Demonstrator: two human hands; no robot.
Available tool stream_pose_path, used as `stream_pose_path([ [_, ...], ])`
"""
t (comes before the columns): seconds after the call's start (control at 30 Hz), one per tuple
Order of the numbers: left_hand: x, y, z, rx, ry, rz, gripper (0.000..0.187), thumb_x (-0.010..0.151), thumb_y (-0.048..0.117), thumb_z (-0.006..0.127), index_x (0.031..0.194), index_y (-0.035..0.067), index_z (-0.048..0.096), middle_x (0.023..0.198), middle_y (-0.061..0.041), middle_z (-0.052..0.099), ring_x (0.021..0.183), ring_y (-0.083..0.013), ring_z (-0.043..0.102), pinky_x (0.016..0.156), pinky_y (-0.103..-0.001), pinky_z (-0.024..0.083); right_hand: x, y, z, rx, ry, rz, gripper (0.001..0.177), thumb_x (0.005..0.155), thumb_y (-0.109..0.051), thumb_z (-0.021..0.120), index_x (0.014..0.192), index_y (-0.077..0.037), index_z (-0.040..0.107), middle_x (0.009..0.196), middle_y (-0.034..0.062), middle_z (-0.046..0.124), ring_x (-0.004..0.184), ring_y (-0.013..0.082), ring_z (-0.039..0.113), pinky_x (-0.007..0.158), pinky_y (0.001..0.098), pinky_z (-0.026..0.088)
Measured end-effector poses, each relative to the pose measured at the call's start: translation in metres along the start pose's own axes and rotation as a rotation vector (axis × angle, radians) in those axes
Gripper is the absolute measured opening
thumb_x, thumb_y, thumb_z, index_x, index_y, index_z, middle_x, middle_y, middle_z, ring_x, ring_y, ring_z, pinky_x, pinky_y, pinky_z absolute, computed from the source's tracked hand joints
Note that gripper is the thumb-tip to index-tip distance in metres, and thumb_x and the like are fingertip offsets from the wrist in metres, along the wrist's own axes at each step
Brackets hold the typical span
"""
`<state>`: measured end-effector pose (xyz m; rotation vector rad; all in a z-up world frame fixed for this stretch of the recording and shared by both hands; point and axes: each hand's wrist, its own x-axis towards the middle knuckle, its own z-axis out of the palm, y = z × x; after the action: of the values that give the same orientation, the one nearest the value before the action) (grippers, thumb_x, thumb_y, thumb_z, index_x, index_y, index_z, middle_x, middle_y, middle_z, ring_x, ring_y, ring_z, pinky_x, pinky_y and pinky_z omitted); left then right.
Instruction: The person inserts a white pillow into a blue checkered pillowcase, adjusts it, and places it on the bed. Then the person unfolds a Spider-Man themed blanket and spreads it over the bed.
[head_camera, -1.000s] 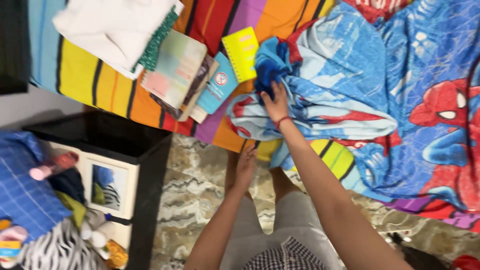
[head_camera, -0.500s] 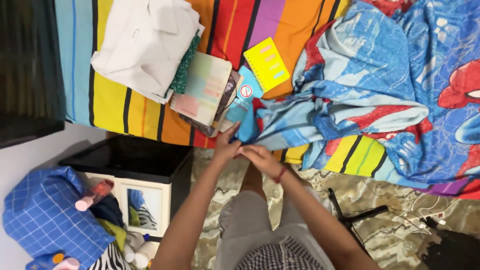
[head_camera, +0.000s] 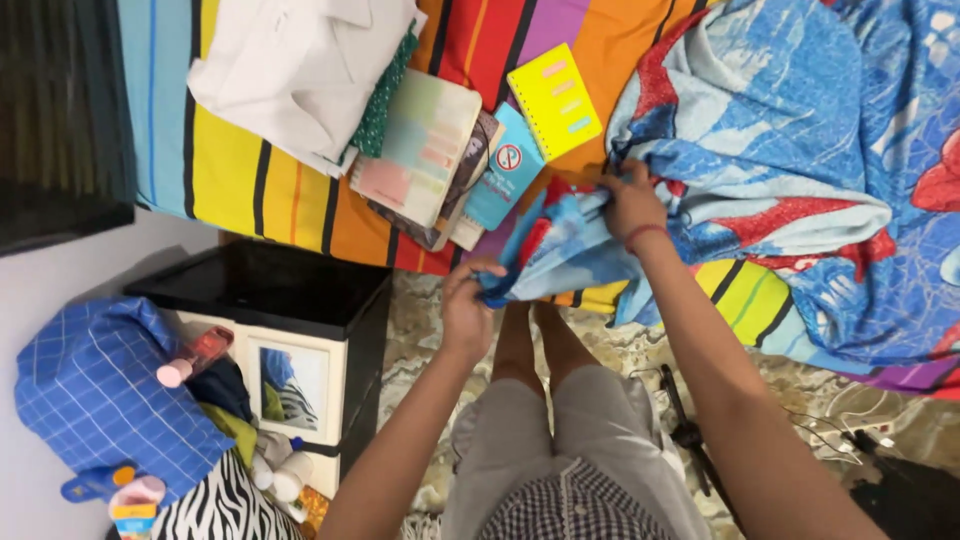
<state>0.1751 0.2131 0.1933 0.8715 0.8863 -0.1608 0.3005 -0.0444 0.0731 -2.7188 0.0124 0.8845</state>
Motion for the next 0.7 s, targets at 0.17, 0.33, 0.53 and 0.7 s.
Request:
stream_pose_path([
  [0.17, -0.015, -0.01, 0.015, -0.059, -0.029, 0.03, 0.037, 0.097, 0.031, 0.045, 0.093, 0.002, 0.069, 0.083, -0.008, 0.062, 0.079, -0.0134, 0.065, 0.072, -0.024, 0.055, -0.002, 0.014, -0.013, 0.252, 0.421, 0.05, 0.039, 0.089, 0.0, 0.062, 0.107, -0.031, 0.076, 0.121, 0.0018, 0.06, 0.112, 0.0329, 0.068, 0.1, 0.0459, 0.052],
  [0.33, -0.044, 0.003, 0.045, 0.646, 0.105, 0.233, 0.068, 0.084, 0.038, 0.083, 0.14, 0.011, 0.056, 0.125, -0.015, 0.063, 0.111, -0.0244, 0.062, 0.098, -0.04, 0.051, -0.124, -0.095, -0.153, 0.926, 0.857, -0.283, 0.03, 0.095, 0.011, 0.055, 0.111, -0.008, 0.071, 0.133, 0.0224, 0.063, 0.132, 0.0362, 0.055, 0.116, 0.046, 0.038],
  [0.53, -0.043, 0.001, 0.096, 0.647, -0.183, 0.497, 0.114, 0.067, 0.007, 0.075, 0.166, 0.022, 0.02, 0.16, -0.016, 0.024, 0.098, -0.0177, 0.056, 0.081, -0.033, 0.056, -0.181, -0.136, -0.174, 1.436, 0.515, -0.397, 0.025, 0.087, -0.025, 0.074, 0.099, -0.003, 0.073, 0.103, 0.0169, 0.073, 0.095, 0.0202, 0.071, 0.094, 0.0341, 0.054],
  [0.7, -0.04, -0.027, 0.092, 0.807, -0.393, 0.586, 0.046, 0.096, 0.007, 0.056, 0.141, 0.009, 0.061, 0.129, -0.019, 0.066, 0.126, -0.0395, 0.059, 0.109, -0.052, 0.045, -0.159, -0.059, -0.14, 1.332, 0.312, -0.303, 0.034, 0.082, -0.011, 0.079, 0.115, -0.005, 0.074, 0.101, 0.0135, 0.073, 0.094, 0.0196, 0.068, 0.094, 0.0359, 0.054],
])
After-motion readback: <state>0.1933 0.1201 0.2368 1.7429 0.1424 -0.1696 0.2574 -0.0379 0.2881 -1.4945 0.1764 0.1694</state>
